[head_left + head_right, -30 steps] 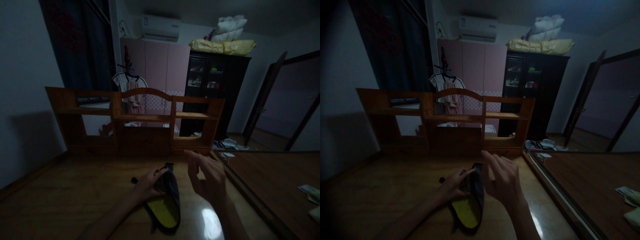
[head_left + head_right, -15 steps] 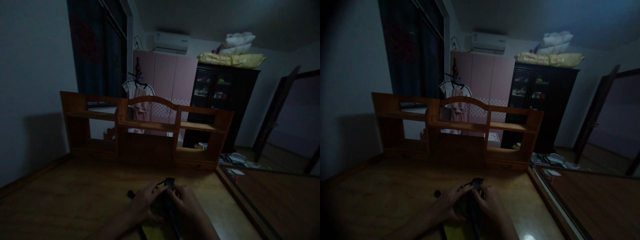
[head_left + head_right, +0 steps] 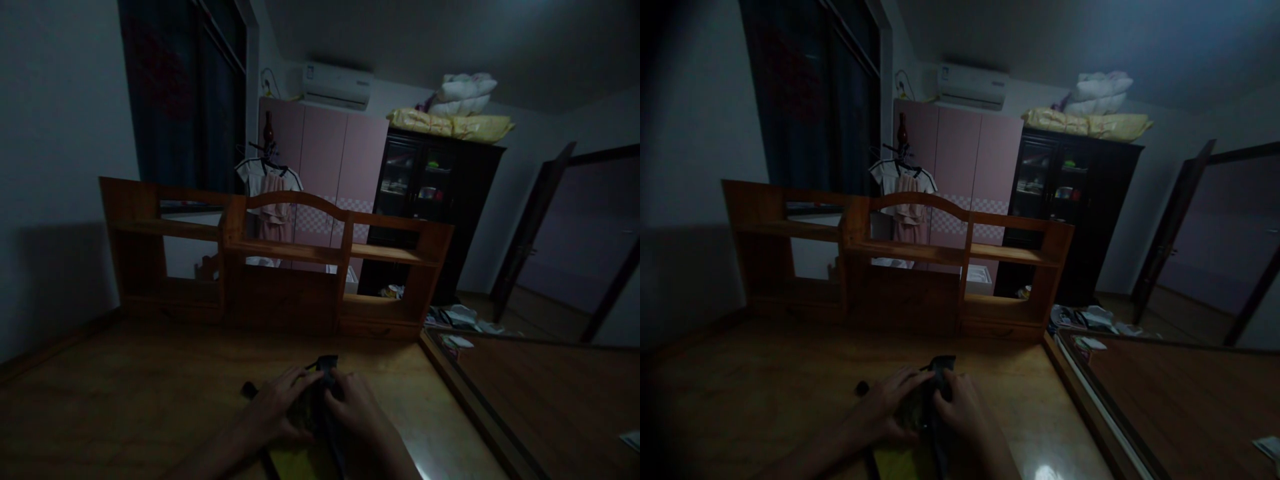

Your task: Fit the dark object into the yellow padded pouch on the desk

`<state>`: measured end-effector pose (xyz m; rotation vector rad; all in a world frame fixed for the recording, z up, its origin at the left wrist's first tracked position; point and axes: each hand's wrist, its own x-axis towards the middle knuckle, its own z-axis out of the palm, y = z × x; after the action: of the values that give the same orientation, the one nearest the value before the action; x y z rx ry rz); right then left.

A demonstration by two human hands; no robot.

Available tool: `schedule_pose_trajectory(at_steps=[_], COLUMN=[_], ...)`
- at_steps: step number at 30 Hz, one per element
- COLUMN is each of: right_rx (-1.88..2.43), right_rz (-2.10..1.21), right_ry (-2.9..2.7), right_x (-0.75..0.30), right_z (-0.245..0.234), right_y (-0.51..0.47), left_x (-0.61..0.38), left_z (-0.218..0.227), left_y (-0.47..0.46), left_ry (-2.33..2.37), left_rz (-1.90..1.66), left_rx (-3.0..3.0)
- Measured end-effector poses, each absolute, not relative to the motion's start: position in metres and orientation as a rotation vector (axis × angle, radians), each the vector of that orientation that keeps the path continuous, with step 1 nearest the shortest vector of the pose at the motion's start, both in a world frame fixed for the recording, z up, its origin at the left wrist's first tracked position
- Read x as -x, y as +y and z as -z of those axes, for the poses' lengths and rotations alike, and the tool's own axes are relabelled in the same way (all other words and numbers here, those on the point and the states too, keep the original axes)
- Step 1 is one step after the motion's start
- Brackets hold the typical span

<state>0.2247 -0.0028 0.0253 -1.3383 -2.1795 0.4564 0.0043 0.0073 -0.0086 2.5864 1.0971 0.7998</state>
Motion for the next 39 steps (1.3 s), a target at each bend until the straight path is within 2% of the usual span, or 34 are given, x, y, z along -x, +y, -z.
schedule_pose_trajectory(at_steps=[5, 13, 21, 39], right_rx=[1.314, 1.236, 1.136, 1.176], right_rz=[-0.373, -0.302, -0.384, -0.417], right_ry=[-2.19, -2.244, -2.182, -2.113], right_x=[-0.226, -0.227, -0.227, -0.225], right_z=[-0.019, -0.016, -0.018, -0.027], right_y=[-0.002, -0.002, -0.006, -0.009], left_x=[-0.005, -0.005, -0.005, -0.004], left_z=[-0.001, 0.008, 0.005, 0.01], left_y=[0.002, 0.002, 0.003, 0.007], left_ry=[1.028, 1.085, 0.971, 1.068], left_rz=[-0.86, -0.913, -0.898, -0.832], left_rx=[-2.537, -2.537, -2.581, -2.577])
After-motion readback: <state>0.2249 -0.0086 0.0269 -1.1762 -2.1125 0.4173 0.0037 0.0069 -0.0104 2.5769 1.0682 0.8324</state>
